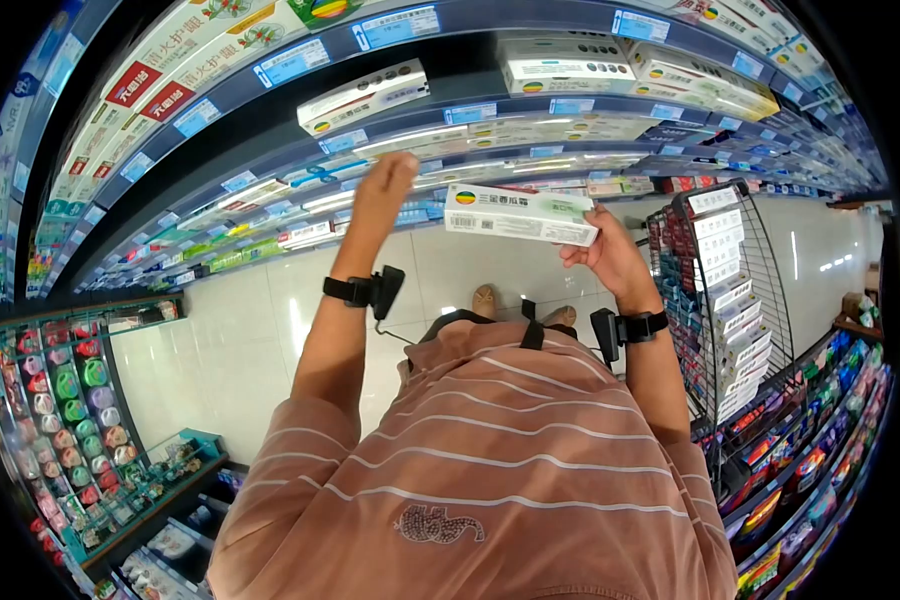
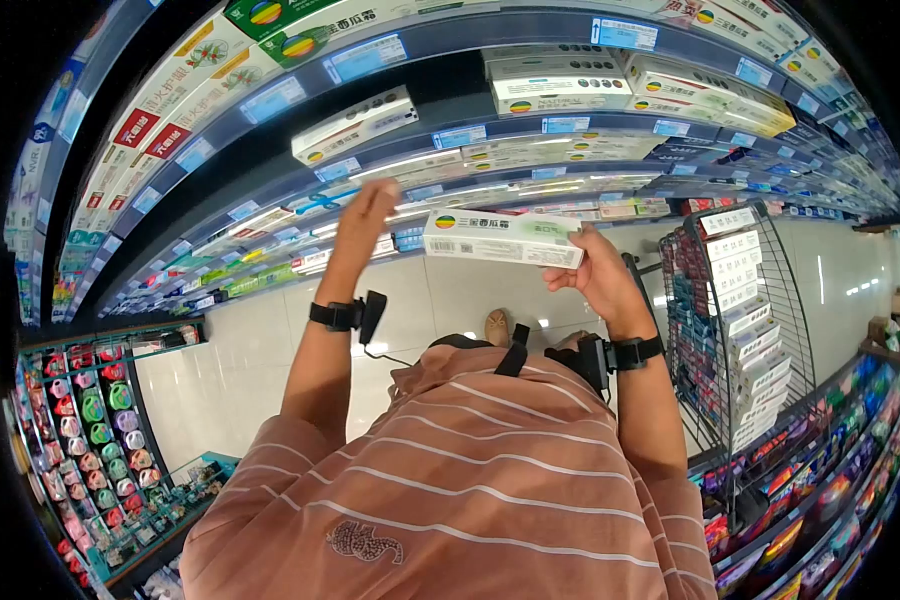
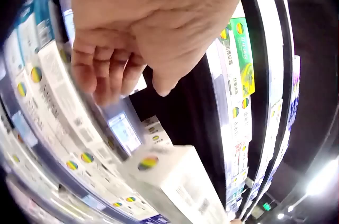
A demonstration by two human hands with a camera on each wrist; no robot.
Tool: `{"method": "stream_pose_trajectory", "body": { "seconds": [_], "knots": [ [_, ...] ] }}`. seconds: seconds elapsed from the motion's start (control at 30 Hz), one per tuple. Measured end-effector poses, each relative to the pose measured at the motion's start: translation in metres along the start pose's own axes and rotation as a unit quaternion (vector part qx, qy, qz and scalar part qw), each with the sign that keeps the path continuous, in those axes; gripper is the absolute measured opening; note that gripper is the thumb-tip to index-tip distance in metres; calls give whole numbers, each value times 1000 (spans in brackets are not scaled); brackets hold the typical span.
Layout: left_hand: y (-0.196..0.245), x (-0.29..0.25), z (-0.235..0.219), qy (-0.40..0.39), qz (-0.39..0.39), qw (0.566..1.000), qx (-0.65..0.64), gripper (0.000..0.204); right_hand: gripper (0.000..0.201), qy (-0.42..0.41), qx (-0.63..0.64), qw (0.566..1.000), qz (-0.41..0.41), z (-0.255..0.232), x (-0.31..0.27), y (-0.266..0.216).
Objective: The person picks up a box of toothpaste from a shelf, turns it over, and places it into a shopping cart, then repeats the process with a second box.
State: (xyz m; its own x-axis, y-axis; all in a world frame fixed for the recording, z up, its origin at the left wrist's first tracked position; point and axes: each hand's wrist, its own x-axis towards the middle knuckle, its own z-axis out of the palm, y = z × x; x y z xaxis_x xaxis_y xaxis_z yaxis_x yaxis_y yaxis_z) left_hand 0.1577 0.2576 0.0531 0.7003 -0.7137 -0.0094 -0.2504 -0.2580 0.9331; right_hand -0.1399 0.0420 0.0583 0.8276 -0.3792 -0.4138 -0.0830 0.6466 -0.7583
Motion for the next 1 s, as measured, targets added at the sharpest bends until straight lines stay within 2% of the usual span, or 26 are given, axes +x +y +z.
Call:
{"method": "stream_pose_trajectory", "body": {
  "seconds": [0.07,0.1,0.2,0.23,0.5,0.67,0.8,1.0],
  "knots": [
    [0,17,-15,105,133,978,121,39,41,0,0,1000,-5,-5,-3,-1],
    [6,26,-25,148,190,950,198,37,42,-2,1,1000,-8,-7,-6,-1],
    [25,54,-44,177,273,891,317,40,42,-2,5,1000,-17,-10,-12,-1],
    [23,64,-49,184,323,863,342,43,43,0,7,1000,-20,-10,-15,-2],
    [0,107,-62,113,215,848,471,59,43,37,13,999,-19,-22,-29,1],
    [-20,123,-68,86,179,837,509,56,44,51,20,998,-18,-28,-36,4],
    [-20,127,-69,78,138,835,527,51,43,55,26,998,-15,-28,-38,7],
    [-21,123,-74,79,172,838,511,46,42,56,26,998,-8,-26,-36,6]
  ]
}}
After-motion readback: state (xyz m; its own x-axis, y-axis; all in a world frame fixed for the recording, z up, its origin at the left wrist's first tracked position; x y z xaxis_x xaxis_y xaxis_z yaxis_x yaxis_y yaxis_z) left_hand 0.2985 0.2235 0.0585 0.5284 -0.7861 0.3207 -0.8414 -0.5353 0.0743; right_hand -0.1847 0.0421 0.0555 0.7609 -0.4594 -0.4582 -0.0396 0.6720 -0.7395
